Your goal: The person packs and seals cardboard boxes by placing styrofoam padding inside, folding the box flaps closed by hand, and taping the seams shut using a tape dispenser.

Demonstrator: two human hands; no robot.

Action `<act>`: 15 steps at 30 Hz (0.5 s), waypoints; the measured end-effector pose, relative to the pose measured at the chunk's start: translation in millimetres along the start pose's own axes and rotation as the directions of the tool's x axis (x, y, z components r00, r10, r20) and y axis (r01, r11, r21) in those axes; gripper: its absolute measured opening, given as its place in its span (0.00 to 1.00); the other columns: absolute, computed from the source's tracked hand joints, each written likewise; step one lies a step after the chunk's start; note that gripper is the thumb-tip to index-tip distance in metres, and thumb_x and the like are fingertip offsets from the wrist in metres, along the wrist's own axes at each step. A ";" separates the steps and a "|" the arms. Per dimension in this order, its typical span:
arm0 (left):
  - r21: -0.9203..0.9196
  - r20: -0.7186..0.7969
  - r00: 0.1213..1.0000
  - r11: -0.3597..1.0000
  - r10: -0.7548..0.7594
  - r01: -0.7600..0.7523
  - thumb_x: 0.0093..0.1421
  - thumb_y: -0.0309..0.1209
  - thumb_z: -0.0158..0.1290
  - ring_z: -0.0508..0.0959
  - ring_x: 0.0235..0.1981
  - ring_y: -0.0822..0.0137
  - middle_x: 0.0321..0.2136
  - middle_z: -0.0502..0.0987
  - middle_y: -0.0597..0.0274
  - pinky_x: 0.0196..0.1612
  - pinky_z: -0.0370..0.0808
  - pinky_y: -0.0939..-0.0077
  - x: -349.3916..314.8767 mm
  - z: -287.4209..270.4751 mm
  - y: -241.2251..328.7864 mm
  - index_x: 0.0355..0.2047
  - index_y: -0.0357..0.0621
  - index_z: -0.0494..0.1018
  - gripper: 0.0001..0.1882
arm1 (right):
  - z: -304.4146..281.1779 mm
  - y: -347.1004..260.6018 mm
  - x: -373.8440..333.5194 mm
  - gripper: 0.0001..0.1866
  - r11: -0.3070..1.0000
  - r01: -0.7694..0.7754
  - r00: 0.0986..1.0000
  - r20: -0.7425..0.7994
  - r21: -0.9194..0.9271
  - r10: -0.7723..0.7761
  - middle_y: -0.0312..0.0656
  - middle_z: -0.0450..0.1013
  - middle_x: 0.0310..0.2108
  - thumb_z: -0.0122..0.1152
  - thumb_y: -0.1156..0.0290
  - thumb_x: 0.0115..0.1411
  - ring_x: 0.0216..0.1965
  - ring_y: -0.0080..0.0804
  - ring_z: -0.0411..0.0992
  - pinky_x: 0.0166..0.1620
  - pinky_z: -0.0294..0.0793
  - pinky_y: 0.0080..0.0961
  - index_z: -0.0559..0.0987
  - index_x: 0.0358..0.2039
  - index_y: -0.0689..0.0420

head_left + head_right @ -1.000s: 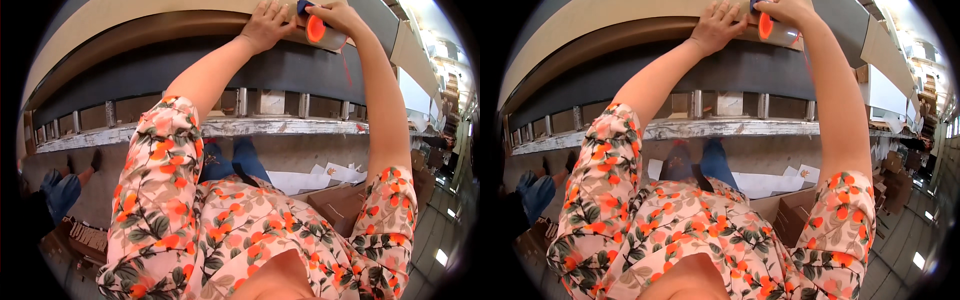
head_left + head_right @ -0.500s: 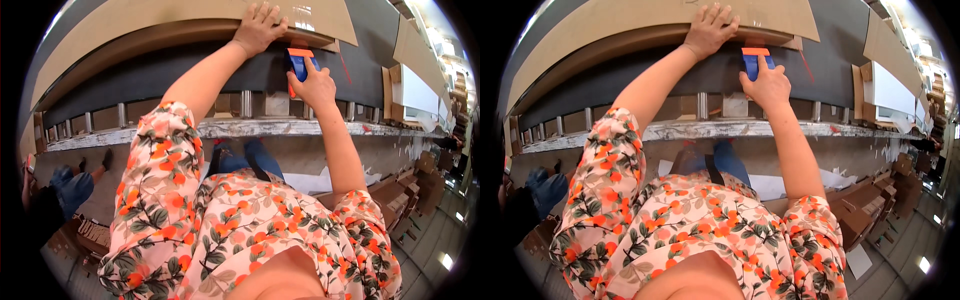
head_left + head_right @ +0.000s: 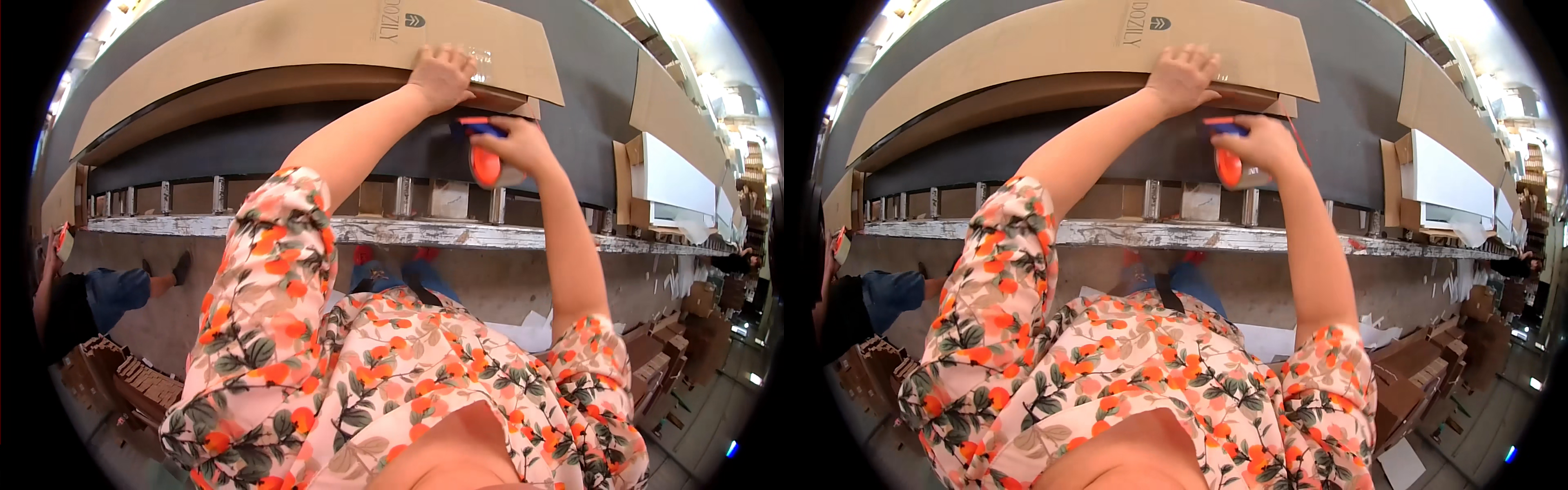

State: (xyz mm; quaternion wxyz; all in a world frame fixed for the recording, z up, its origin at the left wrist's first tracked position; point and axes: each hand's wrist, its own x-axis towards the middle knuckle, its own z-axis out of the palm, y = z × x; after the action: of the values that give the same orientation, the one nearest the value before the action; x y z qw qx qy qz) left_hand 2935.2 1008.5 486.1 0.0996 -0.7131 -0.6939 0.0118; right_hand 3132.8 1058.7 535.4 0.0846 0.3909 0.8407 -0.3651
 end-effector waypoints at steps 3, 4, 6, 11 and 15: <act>-0.077 0.054 0.995 0.994 0.083 -0.078 0.52 0.48 0.60 0.53 0.66 0.51 0.65 0.54 0.47 0.64 0.54 0.50 26.1 14.4 -0.2 0.63 0.42 0.54 0.44 | 25.9 36.5 -37.3 0.37 0.933 0.008 0.997 -0.077 0.359 0.021 0.53 0.78 0.38 0.69 0.47 0.44 0.40 0.39 0.77 0.46 0.73 0.30 0.78 0.48 0.63; -0.145 0.178 0.982 0.989 0.059 -0.033 0.50 0.48 0.62 0.50 0.68 0.53 0.66 0.50 0.48 0.66 0.51 0.53 31.5 17.4 1.1 0.65 0.41 0.50 0.49 | 27.6 38.1 -49.3 0.38 0.872 -0.021 0.998 -0.045 0.489 0.049 0.48 0.78 0.36 0.71 0.49 0.44 0.38 0.31 0.76 0.43 0.73 0.26 0.76 0.49 0.66; -0.082 0.259 0.964 0.993 -0.058 0.081 0.48 0.48 0.64 0.46 0.69 0.53 0.67 0.49 0.49 0.69 0.45 0.56 40.9 -1.6 9.8 0.65 0.39 0.48 0.53 | 21.0 38.5 -68.6 0.37 0.807 -0.102 0.990 -0.018 0.581 0.137 0.44 0.77 0.34 0.71 0.51 0.46 0.36 0.24 0.73 0.40 0.72 0.21 0.76 0.49 0.67; 0.208 -0.030 0.979 0.956 -0.203 0.205 0.59 0.42 0.48 0.54 0.66 0.48 0.64 0.56 0.45 0.68 0.48 0.53 31.5 35.5 38.6 0.62 0.35 0.57 0.34 | -4.6 64.2 -53.2 0.23 0.501 0.105 0.980 -0.175 0.859 0.094 0.39 0.75 0.32 0.61 0.59 0.56 0.32 0.23 0.71 0.36 0.70 0.18 0.76 0.46 0.64; 0.209 -0.354 0.927 0.955 -0.125 0.209 0.58 0.40 0.50 0.62 0.62 0.49 0.59 0.65 0.45 0.65 0.55 0.56 -36.3 19.5 47.1 0.58 0.34 0.63 0.31 | -27.0 38.6 7.5 0.20 -0.045 0.166 0.985 -0.167 0.985 -0.037 0.40 0.75 0.42 0.55 0.58 0.62 0.44 0.29 0.73 0.48 0.71 0.27 0.74 0.47 0.61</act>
State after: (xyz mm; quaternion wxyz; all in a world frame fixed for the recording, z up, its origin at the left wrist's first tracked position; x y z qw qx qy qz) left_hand 2977.3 974.1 455.2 0.3041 -0.6248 -0.7183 -0.0341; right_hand 3159.3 1098.1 530.4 -0.2872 0.2850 0.3495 -0.8451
